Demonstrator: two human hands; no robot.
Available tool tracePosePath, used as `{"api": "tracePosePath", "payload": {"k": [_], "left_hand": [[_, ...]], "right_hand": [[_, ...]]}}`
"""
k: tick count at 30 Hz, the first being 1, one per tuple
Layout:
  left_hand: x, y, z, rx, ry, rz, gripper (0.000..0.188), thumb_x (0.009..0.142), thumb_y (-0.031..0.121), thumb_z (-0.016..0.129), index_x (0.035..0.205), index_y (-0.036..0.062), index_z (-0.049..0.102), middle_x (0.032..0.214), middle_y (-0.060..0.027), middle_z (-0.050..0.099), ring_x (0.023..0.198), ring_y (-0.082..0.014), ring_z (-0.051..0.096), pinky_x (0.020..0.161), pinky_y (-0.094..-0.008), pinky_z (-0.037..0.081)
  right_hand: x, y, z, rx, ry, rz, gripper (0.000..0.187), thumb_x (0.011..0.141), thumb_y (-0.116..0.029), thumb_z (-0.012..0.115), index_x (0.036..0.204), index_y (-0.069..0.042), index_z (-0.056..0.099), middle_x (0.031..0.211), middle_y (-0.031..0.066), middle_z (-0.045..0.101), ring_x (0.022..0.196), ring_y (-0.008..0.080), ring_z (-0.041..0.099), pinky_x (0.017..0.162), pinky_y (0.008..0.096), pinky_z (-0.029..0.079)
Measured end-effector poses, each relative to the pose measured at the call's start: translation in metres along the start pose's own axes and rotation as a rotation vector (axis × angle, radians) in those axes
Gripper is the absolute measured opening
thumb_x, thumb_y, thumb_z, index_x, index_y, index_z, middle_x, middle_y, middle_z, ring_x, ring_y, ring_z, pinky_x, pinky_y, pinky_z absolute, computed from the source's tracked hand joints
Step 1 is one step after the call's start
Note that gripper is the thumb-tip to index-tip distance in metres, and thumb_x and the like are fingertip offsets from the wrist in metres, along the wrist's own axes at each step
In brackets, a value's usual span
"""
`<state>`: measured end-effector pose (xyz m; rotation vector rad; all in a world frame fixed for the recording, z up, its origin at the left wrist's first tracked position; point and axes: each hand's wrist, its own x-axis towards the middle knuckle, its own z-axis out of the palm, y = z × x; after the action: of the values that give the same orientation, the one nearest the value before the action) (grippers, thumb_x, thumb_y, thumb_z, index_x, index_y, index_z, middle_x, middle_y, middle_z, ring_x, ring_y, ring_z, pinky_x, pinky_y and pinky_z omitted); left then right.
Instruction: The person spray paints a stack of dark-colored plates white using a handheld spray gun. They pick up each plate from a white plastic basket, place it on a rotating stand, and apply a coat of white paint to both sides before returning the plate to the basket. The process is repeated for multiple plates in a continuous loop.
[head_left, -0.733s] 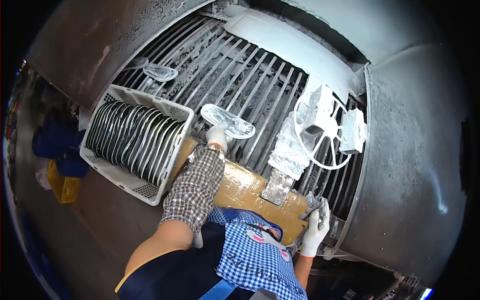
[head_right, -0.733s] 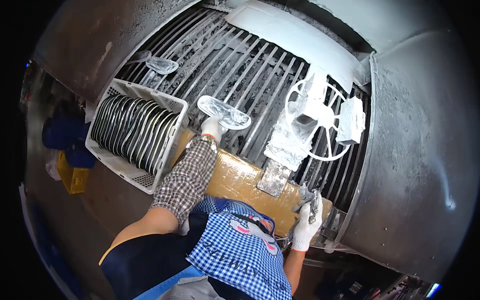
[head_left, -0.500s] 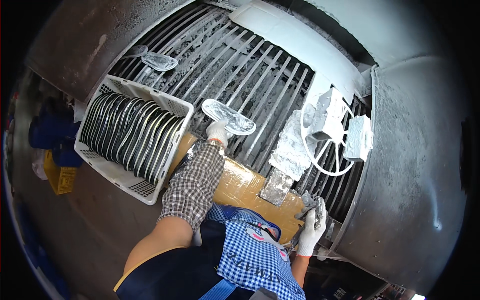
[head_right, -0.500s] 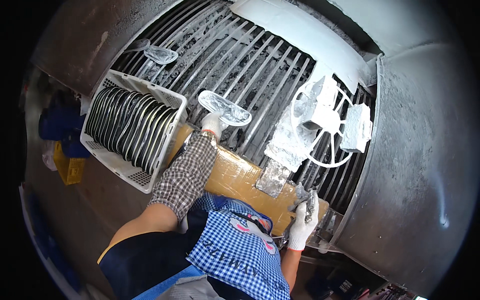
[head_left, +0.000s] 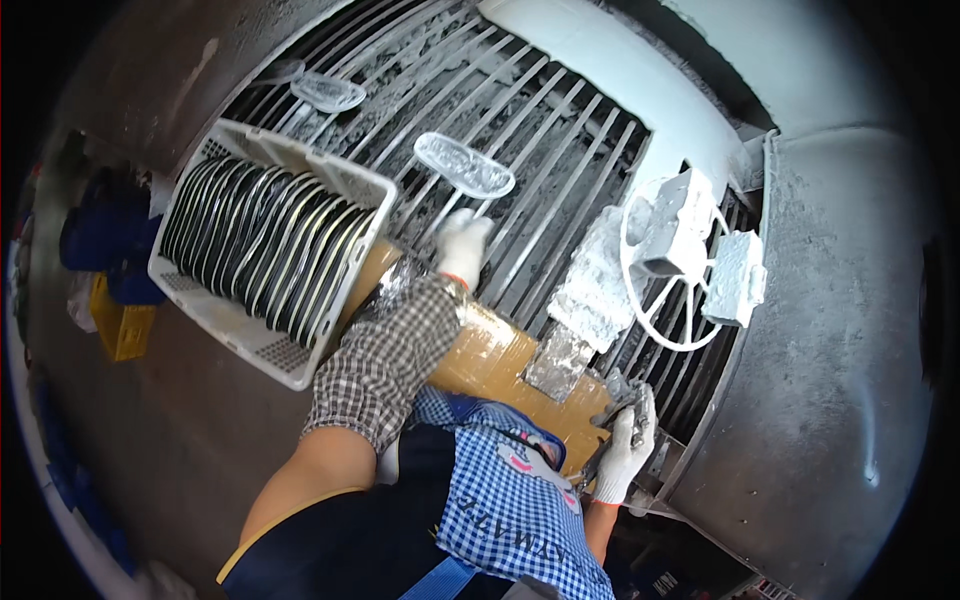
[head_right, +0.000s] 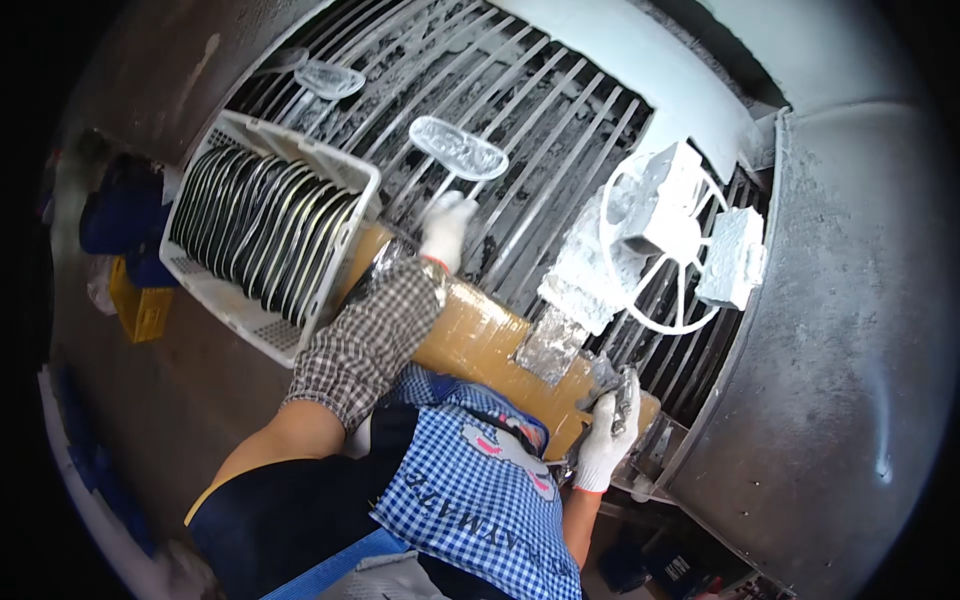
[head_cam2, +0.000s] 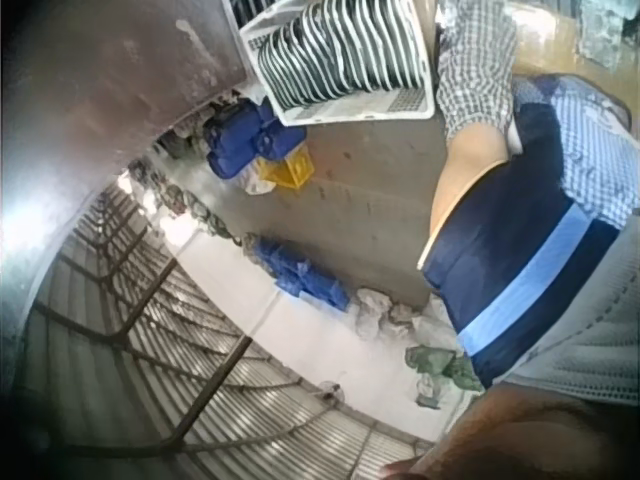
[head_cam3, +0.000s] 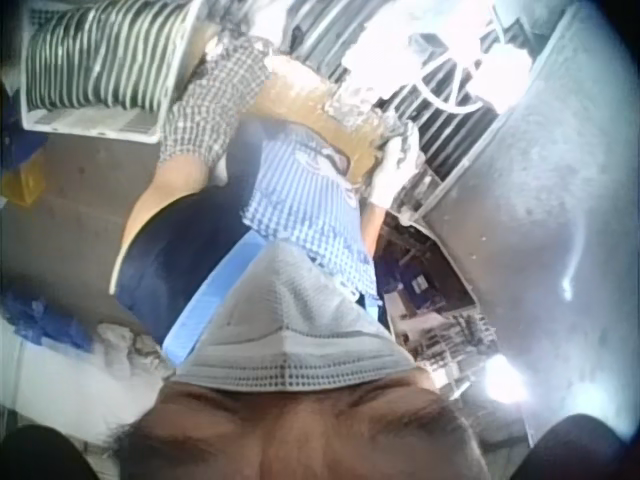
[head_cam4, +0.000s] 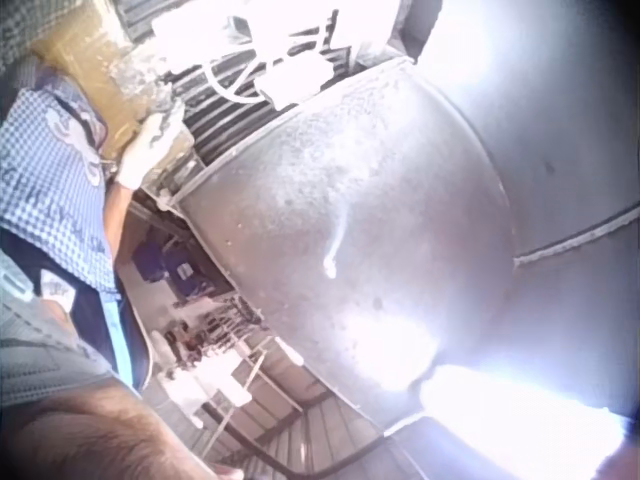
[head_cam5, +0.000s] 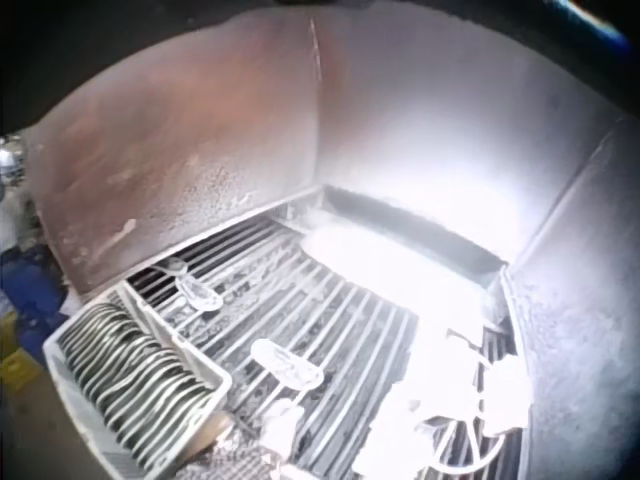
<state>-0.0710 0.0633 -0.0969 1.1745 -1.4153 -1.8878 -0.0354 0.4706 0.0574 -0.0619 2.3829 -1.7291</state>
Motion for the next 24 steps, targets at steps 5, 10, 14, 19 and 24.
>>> {"api": "tracePosePath", "payload": {"k": [5, 10, 14, 19, 24], "left_hand": [[-0.127, 0.048, -0.020, 0.490, -0.320, -0.100, 0.040, 0.094, 0.019, 0.076, 0.129, -0.0002, 0.071, 0.123, -0.0129, 0.076, 0.113, -0.0214, 0.071, 0.104, -0.0310, 0.053], [-0.120, 0.076, -0.070, 1.232, -0.143, 0.457, 0.062, 0.087, 0.021, 0.076, 0.145, 0.0072, 0.061, 0.142, -0.0194, 0.062, 0.134, -0.0354, 0.057, 0.117, -0.0432, 0.044], [-0.086, 0.095, -0.092, 1.635, -0.083, 0.277, 0.088, 0.079, 0.031, 0.080, 0.157, 0.0126, 0.043, 0.148, -0.0237, 0.050, 0.136, -0.0438, 0.050, 0.113, -0.0545, 0.045], [-0.048, 0.088, -0.098, 1.778, -0.158, 0.135, 0.090, 0.076, 0.031, 0.082, 0.156, 0.0136, 0.045, 0.138, -0.0248, 0.055, 0.128, -0.0457, 0.057, 0.108, -0.0525, 0.050], [-0.052, 0.104, -0.084, 1.646, -0.190, 0.136, 0.084, 0.073, 0.035, 0.084, 0.148, 0.0085, 0.056, 0.137, -0.0283, 0.057, 0.124, -0.0442, 0.063, 0.105, -0.0487, 0.054]], "right_hand": [[0.005, -0.013, 0.007, 0.089, -0.038, 0.069, 0.055, 0.105, -0.013, 0.061, 0.155, 0.006, 0.047, 0.123, 0.0123, 0.071, 0.085, 0.0141, 0.068, 0.081, 0.0300, 0.056], [0.007, -0.022, 0.010, 0.138, -0.103, 0.155, 0.063, 0.099, -0.005, 0.062, 0.158, 0.005, 0.043, 0.128, 0.0142, 0.070, 0.093, 0.0157, 0.069, 0.085, 0.0309, 0.057], [0.007, -0.016, 0.008, 0.153, -0.107, 0.133, 0.065, 0.099, -0.005, 0.062, 0.160, 0.005, 0.041, 0.135, 0.0122, 0.067, 0.111, 0.0161, 0.066, 0.096, 0.0299, 0.054], [0.002, 0.020, 0.004, 0.142, -0.058, 0.083, 0.063, 0.093, -0.007, 0.068, 0.153, 0.003, 0.051, 0.141, 0.0132, 0.057, 0.126, 0.0219, 0.058, 0.108, 0.0347, 0.047], [-0.012, 0.007, 0.002, 0.222, 0.028, 0.092, 0.062, 0.096, -0.009, 0.068, 0.154, 0.003, 0.050, 0.133, 0.0106, 0.064, 0.107, 0.0160, 0.065, 0.095, 0.0307, 0.054]]}}
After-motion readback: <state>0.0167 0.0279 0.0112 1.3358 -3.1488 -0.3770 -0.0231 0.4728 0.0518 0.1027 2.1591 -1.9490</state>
